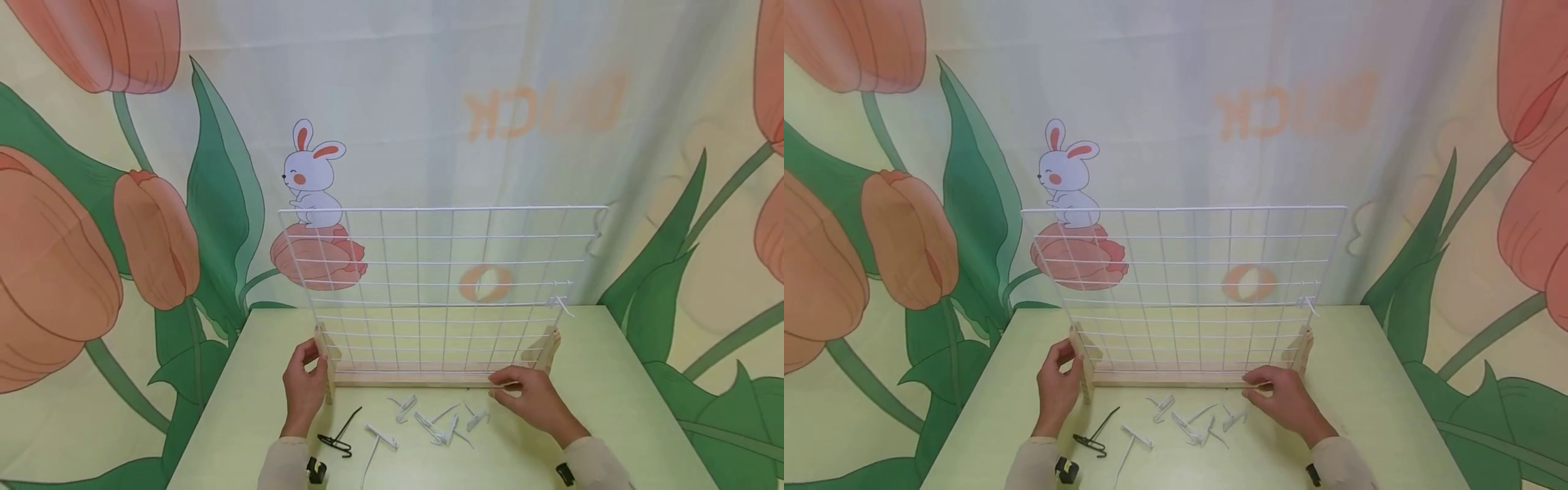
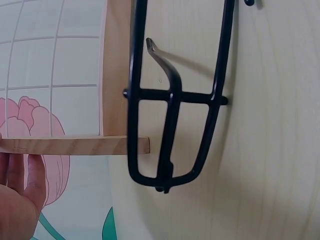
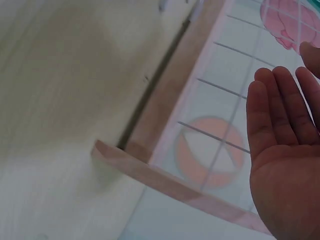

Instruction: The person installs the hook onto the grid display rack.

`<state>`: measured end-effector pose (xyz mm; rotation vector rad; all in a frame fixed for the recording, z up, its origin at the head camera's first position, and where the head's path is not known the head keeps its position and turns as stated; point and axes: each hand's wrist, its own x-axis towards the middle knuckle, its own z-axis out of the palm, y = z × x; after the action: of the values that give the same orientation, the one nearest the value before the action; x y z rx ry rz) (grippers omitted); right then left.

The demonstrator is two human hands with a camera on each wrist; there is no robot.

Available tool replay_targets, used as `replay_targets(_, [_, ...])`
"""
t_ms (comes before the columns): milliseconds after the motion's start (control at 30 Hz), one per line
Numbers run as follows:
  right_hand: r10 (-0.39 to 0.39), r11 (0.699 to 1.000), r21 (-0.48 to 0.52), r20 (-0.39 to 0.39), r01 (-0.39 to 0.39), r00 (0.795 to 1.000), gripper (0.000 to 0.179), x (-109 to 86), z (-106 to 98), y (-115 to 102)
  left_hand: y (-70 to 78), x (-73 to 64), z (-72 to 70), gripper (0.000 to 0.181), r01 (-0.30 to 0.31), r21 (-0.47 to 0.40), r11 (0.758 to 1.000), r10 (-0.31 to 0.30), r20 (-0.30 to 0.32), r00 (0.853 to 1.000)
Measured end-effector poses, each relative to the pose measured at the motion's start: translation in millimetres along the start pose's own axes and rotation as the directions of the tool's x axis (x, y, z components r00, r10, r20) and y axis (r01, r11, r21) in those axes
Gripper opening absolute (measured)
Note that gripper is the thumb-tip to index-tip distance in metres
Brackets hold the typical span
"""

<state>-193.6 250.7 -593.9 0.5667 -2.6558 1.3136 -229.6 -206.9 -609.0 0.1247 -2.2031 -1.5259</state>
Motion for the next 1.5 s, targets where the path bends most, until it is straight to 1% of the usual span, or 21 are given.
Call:
replay_targets(67, [-0.001,1.0,0.013,0.039,0.001,0.999,0.019,1.8,7,6,0.3,1.3,-1.0,0.032,0.005,0.0,1.0,-0.005,0.003,1.0])
replay_targets(200, [0.034,0.999,0.011,0.105,-0.035,0.994,0.02,4.3,19,16,0.5,2.6,-2.0,0.032,-0.004,-0.002,1.0,0.004,0.008,1.0])
replay_targets(300, [0.062,0.998,0.007,0.131,-0.063,0.989,0.02,4.1,24,22,0.8,1.6,-2.0,0.033,-0.01,0.005,1.0,0.01,0.014,1.0])
replay_targets(400, [0.073,0.997,0.003,0.157,-0.075,0.985,0.02,3.7,27,26,1.5,0.6,-2.1,0.034,-0.017,0.01,1.0,0.017,0.014,1.0])
replay_targets(600, [0.118,0.993,-0.003,0.21,-0.12,0.971,0.016,2.0,31,31,2.8,2.8,-2.3,0.034,-0.025,0.001,1.0,0.025,0.008,1.0])
replay_targets(667, [0.144,0.989,-0.016,0.218,-0.144,0.965,0.015,1.2,33,33,2.9,3.8,-1.8,0.034,-0.028,-0.003,1.0,0.028,0.012,1.0])
replay_targets(800, [0.17,0.985,-0.037,0.224,-0.166,0.96,0.013,-0.2,36,37,2.9,4.7,-0.9,0.034,-0.024,0.001,1.0,0.024,0.022,0.999])
replay_targets(1033, [0.145,0.989,-0.046,0.209,-0.138,0.967,0.008,-2.7,37,39,3.0,3.5,-1.0,0.035,-0.007,0.019,1.0,0.007,0.026,1.0])
replay_targets(1267, [0.184,0.983,-0.062,0.212,-0.175,0.96,0.007,-5.9,36,35,4.6,2.1,-1.6,0.036,0.01,0.016,1.0,-0.01,0.043,0.999])
replay_targets(1367, [0.188,0.982,-0.063,0.215,-0.179,0.958,0.007,-7.3,36,35,5.2,1.3,-2.1,0.036,0.019,0.016,1.0,-0.02,0.049,0.999])
replay_targets(1500, [0.196,0.981,-0.049,0.224,-0.19,0.955,0.006,-10.2,38,35,3.9,0.9,-2.4,0.036,0.019,0.017,1.0,-0.02,0.043,0.999])
